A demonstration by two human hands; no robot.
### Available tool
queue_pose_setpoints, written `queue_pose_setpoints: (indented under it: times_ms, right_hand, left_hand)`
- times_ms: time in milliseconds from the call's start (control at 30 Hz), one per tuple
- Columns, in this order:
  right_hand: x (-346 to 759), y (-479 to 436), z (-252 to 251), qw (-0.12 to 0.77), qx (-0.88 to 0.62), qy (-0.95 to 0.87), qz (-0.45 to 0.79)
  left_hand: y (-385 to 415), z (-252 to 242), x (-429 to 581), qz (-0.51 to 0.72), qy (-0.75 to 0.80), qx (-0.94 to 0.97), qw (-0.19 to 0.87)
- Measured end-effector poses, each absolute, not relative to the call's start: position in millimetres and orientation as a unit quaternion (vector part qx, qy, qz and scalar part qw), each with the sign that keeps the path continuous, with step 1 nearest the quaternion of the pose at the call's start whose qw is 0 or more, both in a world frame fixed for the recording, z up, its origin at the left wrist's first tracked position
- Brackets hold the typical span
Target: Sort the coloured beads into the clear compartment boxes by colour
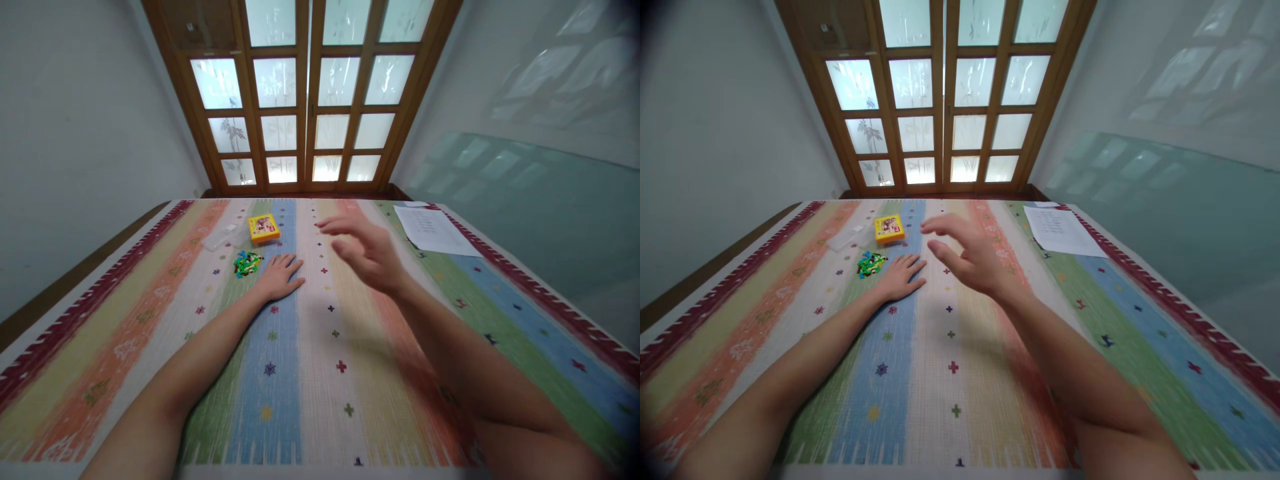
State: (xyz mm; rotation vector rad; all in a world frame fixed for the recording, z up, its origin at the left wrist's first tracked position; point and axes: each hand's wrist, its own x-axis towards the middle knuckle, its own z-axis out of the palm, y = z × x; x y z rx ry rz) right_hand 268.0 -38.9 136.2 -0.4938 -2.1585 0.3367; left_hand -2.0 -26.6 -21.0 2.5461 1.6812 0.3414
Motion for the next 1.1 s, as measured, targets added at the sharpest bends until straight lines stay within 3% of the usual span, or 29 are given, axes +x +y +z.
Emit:
queue_pose_setpoints:
  times_ms: [200, 333, 600, 1100]
  right_hand:
    - [254, 5, 11, 0.179, -0.380, -0.905, 0.071]
    - [261, 16, -18, 0.097, -0.395, -0.913, 0.042]
    - [259, 16, -13, 0.034, -0.400, -0.913, 0.064]
    - [261, 14, -14, 0.048, -0.394, -0.916, 0.065]
  left_hand:
    - [-20, -21, -1, 0.106, 0.554, 0.826, 0.021]
    - [-13, -21, -1, 0.082, 0.547, 0.833, 0.038]
    - [-15, -21, -2, 0.066, 0.534, 0.841, 0.056]
    - [-17, -21, -1, 0.061, 0.538, 0.840, 0.044]
